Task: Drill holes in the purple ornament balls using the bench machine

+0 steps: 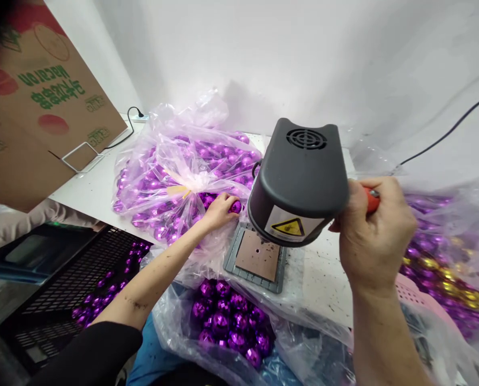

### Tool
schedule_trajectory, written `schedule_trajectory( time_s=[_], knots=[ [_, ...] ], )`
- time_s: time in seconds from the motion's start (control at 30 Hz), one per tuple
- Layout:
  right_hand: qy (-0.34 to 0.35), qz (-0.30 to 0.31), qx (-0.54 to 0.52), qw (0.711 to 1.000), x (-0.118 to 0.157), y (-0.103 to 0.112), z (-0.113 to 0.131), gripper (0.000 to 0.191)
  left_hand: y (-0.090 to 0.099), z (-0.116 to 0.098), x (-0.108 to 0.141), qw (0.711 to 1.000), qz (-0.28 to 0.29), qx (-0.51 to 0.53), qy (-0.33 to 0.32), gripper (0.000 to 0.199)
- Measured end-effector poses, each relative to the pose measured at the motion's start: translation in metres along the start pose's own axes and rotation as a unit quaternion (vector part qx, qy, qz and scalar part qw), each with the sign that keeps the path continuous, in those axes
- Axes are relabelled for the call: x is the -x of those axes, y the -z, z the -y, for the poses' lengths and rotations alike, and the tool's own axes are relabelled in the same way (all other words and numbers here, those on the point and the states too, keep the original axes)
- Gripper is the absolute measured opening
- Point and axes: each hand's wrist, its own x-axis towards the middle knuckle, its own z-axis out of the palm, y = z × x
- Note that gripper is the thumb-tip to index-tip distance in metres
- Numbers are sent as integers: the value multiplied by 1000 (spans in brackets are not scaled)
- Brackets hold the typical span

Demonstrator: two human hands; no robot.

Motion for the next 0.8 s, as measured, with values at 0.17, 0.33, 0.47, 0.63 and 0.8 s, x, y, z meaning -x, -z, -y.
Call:
schedule_trajectory(
  time_s=[0.17, 0.33, 0.47, 0.63, 0.8],
  knots=[
    [-39, 24, -32, 998, 2, -1, 3, 44, 35, 6, 30, 909, 6, 402, 107, 47],
    [-27, 16, -32, 999, 3, -2, -2, 46, 37, -2, 56, 702, 118, 685, 153, 45],
    [-21, 31, -51, 998, 4, -1, -4, 52, 17, -20, 71, 705, 146, 676, 160, 49],
    [-27, 49, -64, 996, 5, 0, -5, 55, -10, -44, 82, 853, 111, 497, 117, 52],
    [-12, 48, -64, 997, 5, 0, -5, 55, -24, -60, 84, 934, 127, 330, 56, 48]
  ],
)
